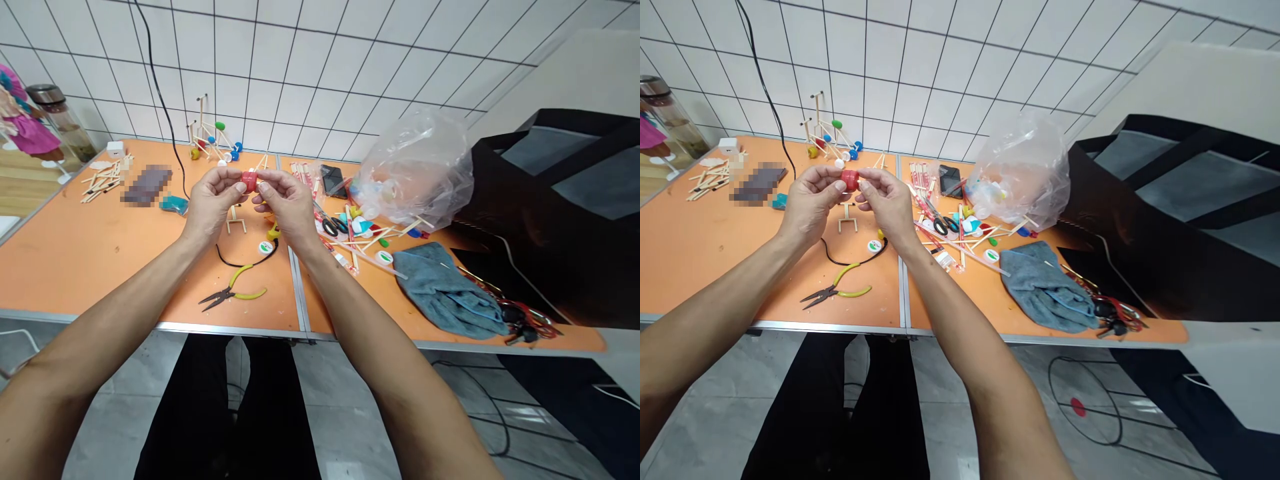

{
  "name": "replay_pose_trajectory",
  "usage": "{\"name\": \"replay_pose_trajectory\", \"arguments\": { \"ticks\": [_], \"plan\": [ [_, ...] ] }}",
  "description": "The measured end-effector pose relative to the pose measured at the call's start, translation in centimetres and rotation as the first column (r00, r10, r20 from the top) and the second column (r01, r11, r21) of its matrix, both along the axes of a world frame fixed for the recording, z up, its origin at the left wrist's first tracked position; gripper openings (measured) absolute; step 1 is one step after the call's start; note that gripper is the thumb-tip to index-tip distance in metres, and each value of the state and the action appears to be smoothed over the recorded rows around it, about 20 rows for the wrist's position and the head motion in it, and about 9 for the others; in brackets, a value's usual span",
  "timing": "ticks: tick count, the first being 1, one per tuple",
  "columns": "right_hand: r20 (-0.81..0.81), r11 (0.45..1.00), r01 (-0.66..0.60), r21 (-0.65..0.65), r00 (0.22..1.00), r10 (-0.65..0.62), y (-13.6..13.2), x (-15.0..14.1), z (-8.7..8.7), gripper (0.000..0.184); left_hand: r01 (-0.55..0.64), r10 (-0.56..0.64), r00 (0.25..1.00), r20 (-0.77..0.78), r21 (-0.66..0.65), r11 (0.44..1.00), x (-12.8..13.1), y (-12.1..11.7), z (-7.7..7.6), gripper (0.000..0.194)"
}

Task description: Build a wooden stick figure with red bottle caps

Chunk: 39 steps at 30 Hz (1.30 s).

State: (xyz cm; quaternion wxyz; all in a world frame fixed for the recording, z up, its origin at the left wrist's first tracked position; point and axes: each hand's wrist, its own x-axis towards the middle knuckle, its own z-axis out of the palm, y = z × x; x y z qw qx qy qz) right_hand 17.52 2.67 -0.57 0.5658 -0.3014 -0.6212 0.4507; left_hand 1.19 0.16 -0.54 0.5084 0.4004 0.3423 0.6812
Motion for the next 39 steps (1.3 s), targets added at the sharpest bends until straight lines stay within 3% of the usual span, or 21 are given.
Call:
{"name": "replay_pose_trajectory", "arguments": {
  "ticks": [4,11,18,24,31,39],
  "plan": [
    [-0.025,1.0,0.017,-0.013,1.0,-0.017,0.0,-0.1,0.0,0.048,0.023,-0.022,0.999,-0.037,0.028,0.999,0.0,0.0,0.2,0.043],
    [-0.025,0.997,0.068,-0.047,0.997,-0.07,0.2,-0.4,-0.4,0.045,-0.052,0.055,0.996,-0.067,0.038,0.998,0.6,-0.7,0.5,0.034],
    [0.023,0.996,0.078,-0.04,0.997,-0.077,-0.3,-0.3,-0.2,0.043,-0.071,0.097,0.988,-0.118,0.204,0.976,0.5,0.0,-0.6,0.039],
    [0.158,0.978,0.156,0.139,0.971,-0.177,-0.8,-1.1,-0.6,0.035,-0.059,0.07,0.995,-0.075,0.138,0.989,0.1,0.4,-0.6,0.043],
    [0.351,0.866,0.278,0.416,0.829,-0.435,-1.0,-1.7,-1.2,0.034,0.076,-0.074,0.996,0.052,-0.032,0.997,0.2,0.1,-0.3,0.043],
    [0.4,0.821,0.291,0.492,0.761,-0.51,-0.7,-1.0,-1.2,0.03,0.18,-0.171,0.981,0.089,-0.104,0.978,0.4,-0.4,0.0,0.043]
  ]
}}
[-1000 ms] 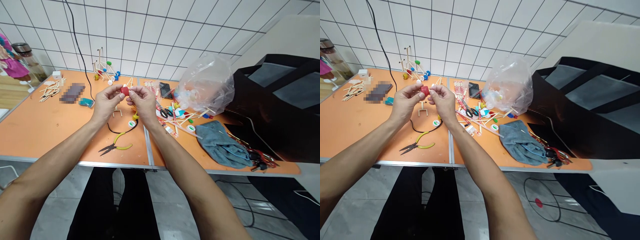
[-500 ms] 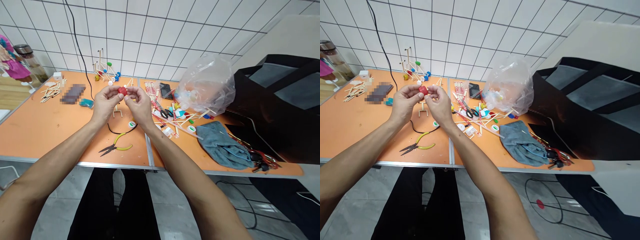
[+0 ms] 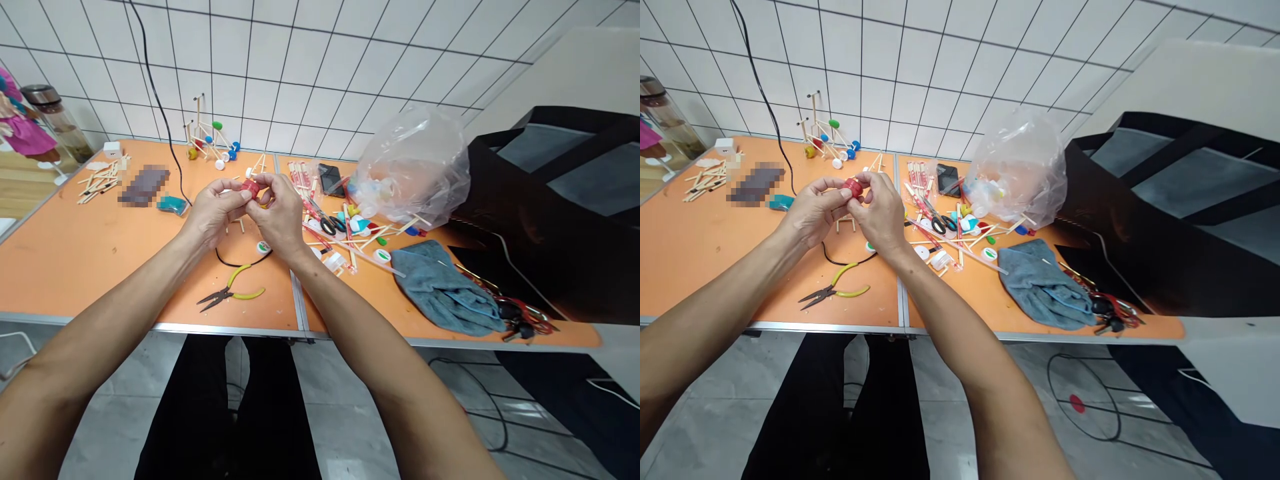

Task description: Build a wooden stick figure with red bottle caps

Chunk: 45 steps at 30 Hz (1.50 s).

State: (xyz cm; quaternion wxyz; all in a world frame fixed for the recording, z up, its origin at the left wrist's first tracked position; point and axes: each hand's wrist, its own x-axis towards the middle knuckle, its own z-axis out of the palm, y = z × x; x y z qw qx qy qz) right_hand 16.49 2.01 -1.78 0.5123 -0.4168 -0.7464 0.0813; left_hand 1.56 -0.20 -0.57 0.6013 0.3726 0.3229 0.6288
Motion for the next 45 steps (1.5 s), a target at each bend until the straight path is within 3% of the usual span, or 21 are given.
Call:
{"name": "replay_pose_trajectory", "arguments": {
  "ticks": [12,18,34,45],
  "plan": [
    [0.166,0.986,-0.093,0.137,0.984,0.07,0.4,1.1,0.1,0.024,0.214,-0.22,0.976,-0.004,-0.198,0.956,-1.9,0.6,0.8,0.014],
    [0.207,0.98,-0.127,0.156,0.974,0.093,0.9,1.4,0.1,0.024,0.282,-0.273,0.959,0.074,-0.241,0.929,-2.0,0.5,1.1,0.016],
    [0.196,0.984,-0.164,0.075,0.969,0.147,0.8,1.3,0.2,0.028,0.195,-0.185,0.981,0.063,-0.237,0.952,-1.6,0.6,0.7,0.011],
    [0.276,0.989,-0.12,0.091,0.957,0.091,0.0,1.4,1.0,0.01,0.211,-0.215,0.977,0.002,-0.216,0.953,-1.3,0.3,0.6,0.013]
  ]
}}
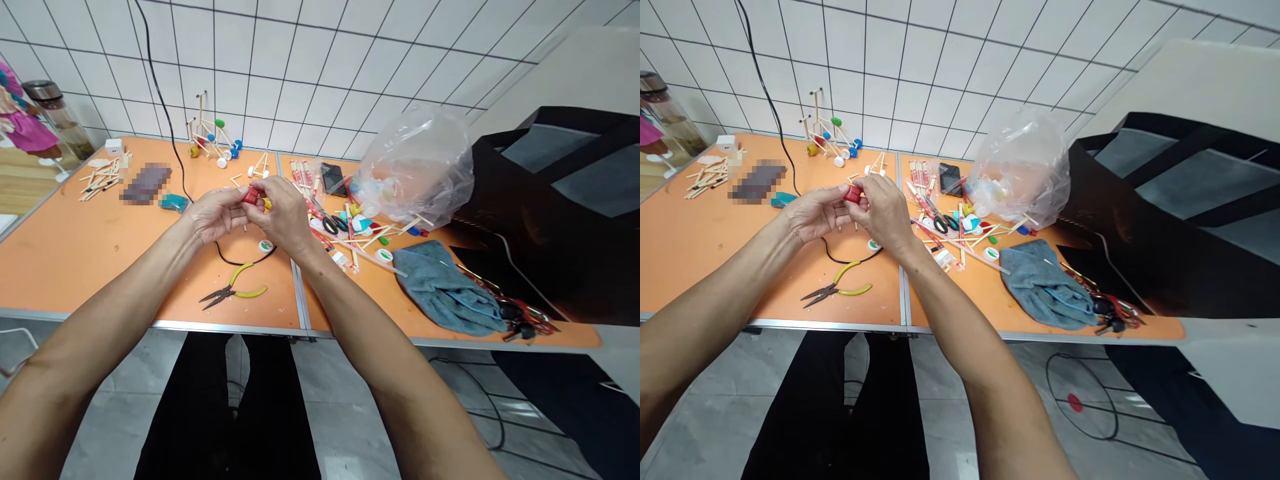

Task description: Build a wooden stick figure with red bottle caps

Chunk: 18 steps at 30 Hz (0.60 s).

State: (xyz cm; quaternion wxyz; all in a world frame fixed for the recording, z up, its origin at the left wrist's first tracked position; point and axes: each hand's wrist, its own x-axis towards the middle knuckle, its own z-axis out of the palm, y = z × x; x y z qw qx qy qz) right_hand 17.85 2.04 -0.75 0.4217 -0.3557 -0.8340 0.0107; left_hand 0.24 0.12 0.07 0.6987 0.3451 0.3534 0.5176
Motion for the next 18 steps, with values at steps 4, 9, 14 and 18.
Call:
{"name": "replay_pose_trajectory", "arguments": {
  "ticks": [4,9,14,18],
  "plan": [
    [-0.008,0.999,0.013,-0.033,1.0,-0.014,-0.2,-0.1,0.1,0.009,-0.007,0.007,1.0,-0.018,-0.004,1.0,0.1,0.0,-0.1,0.015],
    [-0.073,0.996,-0.014,-0.089,0.997,0.008,-0.2,-0.2,0.4,0.007,-0.034,0.034,0.998,-0.048,0.013,0.999,0.3,0.0,-0.1,0.019],
    [-0.367,0.912,-0.165,-0.376,0.93,0.017,0.3,0.0,0.8,0.027,-0.057,0.089,0.985,-0.147,0.212,0.976,0.0,0.1,0.1,0.031],
    [-0.564,0.776,-0.375,-0.508,0.825,0.03,0.5,0.4,1.3,0.058,-0.039,0.104,0.98,-0.17,0.35,0.936,-0.2,-0.1,0.5,0.041]
  ]
}}
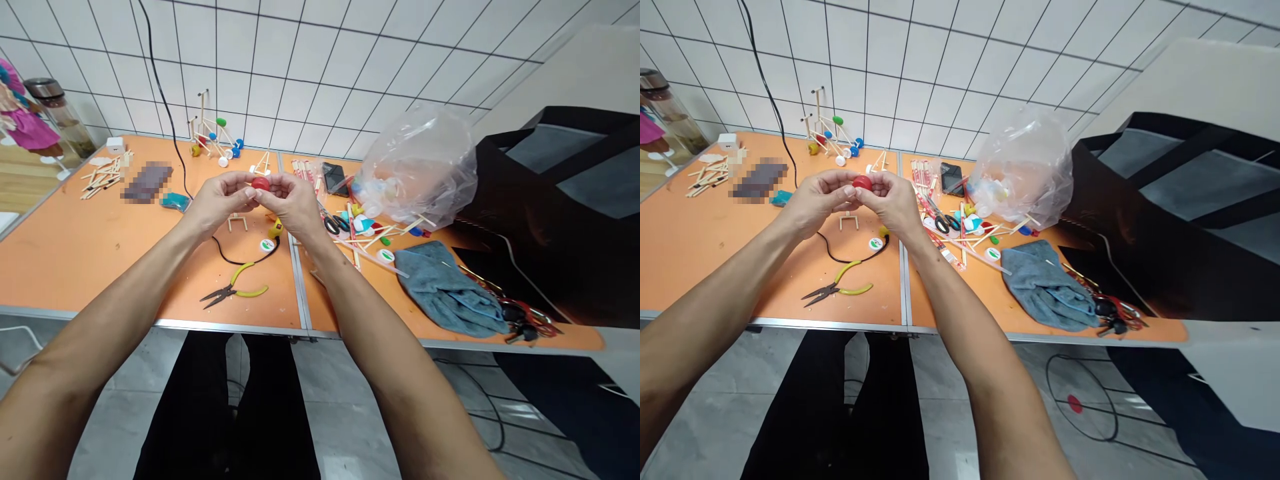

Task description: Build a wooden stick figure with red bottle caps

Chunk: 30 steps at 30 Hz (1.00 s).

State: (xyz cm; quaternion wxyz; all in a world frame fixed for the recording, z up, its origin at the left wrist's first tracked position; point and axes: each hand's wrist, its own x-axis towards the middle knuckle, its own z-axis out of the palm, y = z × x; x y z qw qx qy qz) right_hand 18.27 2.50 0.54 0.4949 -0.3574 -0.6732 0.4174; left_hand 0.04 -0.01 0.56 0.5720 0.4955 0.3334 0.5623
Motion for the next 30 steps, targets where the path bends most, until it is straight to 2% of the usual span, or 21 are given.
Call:
{"name": "replay_pose_trajectory", "arguments": {
  "ticks": [4,10,14,19,22,30],
  "plan": [
    [-0.076,0.994,-0.079,-0.072,0.994,0.074,-0.28,0.43,0.7,0.069,0.007,-0.006,1.0,-0.013,0.012,1.0,0.02,-0.19,0.36,0.042],
    [-0.043,0.983,-0.112,-0.147,0.993,0.106,-0.43,0.98,1.13,0.068,0.0,0.002,1.0,0.018,-0.097,0.995,-0.32,0.13,0.33,0.043],
    [-0.024,0.977,-0.139,-0.162,0.99,0.136,-0.26,1.1,1.02,0.068,-0.063,0.061,0.998,-0.033,-0.061,0.996,-0.28,0.06,0.38,0.04],
    [-0.017,0.973,-0.141,-0.181,0.99,0.14,-0.35,0.86,0.87,0.067,-0.135,0.135,0.982,-0.135,0.006,0.991,0.03,0.07,0.28,0.027],
    [-0.031,0.972,-0.145,-0.186,0.989,0.141,-0.46,0.58,0.72,0.067,-0.172,0.173,0.974,-0.146,0.023,0.985,0.17,0.18,0.04,0.021],
    [-0.017,0.974,-0.154,-0.166,0.988,0.154,-0.7,0.4,0.76,0.064,-0.192,0.193,0.975,-0.114,0.025,0.981,0.44,0.13,0.03,0.023]
  ]
}}
